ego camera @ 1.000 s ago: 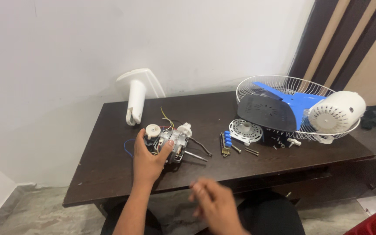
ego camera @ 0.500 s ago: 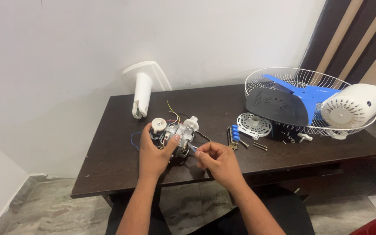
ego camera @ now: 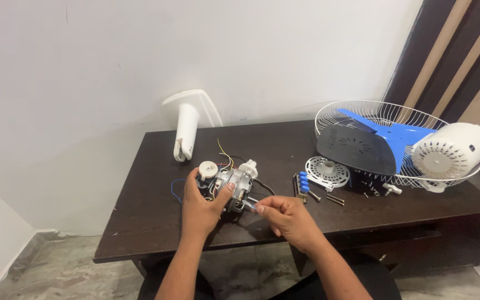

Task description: The person uses a screwdriver to adjust the internal components of a disassembled electric fan motor. They repeatedly tighten and loosen screws while rotating the motor shaft to test movement.

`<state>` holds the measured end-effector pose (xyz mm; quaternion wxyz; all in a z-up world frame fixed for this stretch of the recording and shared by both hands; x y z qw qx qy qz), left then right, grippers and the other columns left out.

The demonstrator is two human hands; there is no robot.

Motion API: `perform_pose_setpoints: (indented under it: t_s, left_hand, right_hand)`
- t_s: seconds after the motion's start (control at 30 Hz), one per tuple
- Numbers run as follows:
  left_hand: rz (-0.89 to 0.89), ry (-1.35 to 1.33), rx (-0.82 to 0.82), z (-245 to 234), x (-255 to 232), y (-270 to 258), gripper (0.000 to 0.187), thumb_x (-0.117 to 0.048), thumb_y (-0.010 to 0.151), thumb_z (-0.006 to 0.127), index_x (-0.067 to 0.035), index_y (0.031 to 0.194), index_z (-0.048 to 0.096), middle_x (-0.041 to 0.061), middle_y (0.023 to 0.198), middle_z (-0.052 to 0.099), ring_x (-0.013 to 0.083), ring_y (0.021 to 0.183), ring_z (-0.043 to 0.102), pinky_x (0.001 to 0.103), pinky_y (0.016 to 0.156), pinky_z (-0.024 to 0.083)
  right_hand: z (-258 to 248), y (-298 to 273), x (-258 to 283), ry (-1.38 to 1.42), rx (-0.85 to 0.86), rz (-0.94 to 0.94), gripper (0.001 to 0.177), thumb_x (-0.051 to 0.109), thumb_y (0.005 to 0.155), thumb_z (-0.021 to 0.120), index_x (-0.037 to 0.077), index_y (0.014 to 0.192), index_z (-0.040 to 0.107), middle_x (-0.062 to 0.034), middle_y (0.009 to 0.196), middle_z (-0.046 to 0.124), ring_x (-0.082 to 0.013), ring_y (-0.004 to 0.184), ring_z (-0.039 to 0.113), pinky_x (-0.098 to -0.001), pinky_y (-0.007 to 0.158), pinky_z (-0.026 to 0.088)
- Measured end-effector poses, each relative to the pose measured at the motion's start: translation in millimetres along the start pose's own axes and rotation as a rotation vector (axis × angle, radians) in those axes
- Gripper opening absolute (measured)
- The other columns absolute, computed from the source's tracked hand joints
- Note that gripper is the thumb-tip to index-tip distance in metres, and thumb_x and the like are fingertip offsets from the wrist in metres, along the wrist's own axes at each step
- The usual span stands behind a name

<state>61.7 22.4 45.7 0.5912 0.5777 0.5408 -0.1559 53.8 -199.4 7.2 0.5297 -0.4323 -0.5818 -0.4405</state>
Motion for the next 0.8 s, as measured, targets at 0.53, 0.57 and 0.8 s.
perform_pose_setpoints:
  t_s: [0.53, 0.57, 0.8]
  left_hand:
    - [-0.008, -0.002, -0.006, -1.0, 0.4, 0.2, 0.088, -0.048, 0.073, 0.083, 0.001, 0.137, 0.049, 0.022, 0.133, 0.059, 0.0346, 0.123, 0.060, 0.043, 0.101, 0.048]
    - [0.007, 0.015, -0.010, -1.4, -0.9, 0.2, 0.089, -0.048, 0.073, 0.084, 0.002, 0.137, 0.048, 0.023, 0.133, 0.059, 0.0356, 0.124, 0.059, 0.044, 0.101, 0.047]
    - [-0.035, -0.002, 0.000, -4.3, -2.4, -2.9, 0.087, -0.047, 0.072, 0.083, 0.000, 0.138, 0.049, 0.021, 0.135, 0.060, 0.0345, 0.124, 0.061, 0.044, 0.101, 0.049]
  right_hand:
    - [3.9, -1.8, 4.5, -0.016, 0.042, -0.035, 0.021, 0.022, 0.095, 0.070, 0.003, 0.101, 0.077, 0.0066, 0.062, 0.056, -0.0037, 0.050, 0.045, -0.0207, 0.047, 0.036]
    - [3.3, -1.3, 4.5, -0.020, 0.038, -0.034, 0.021, 0.022, 0.095, 0.069, 0.003, 0.101, 0.077, 0.0063, 0.062, 0.056, -0.0038, 0.050, 0.045, -0.0207, 0.047, 0.036]
    - [3.6, 0.9, -1.2, -0.071, 0.024, -0.015, 0.019, 0.020, 0.095, 0.068, 0.003, 0.100, 0.076, 0.0060, 0.060, 0.055, -0.0042, 0.049, 0.046, -0.0213, 0.046, 0.035]
Point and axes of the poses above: each hand's wrist, its own y-axis towards the middle knuckle, its own z-axis out of the palm, x = y × z, the point moved 8 cm from there along y, towards the middle knuckle
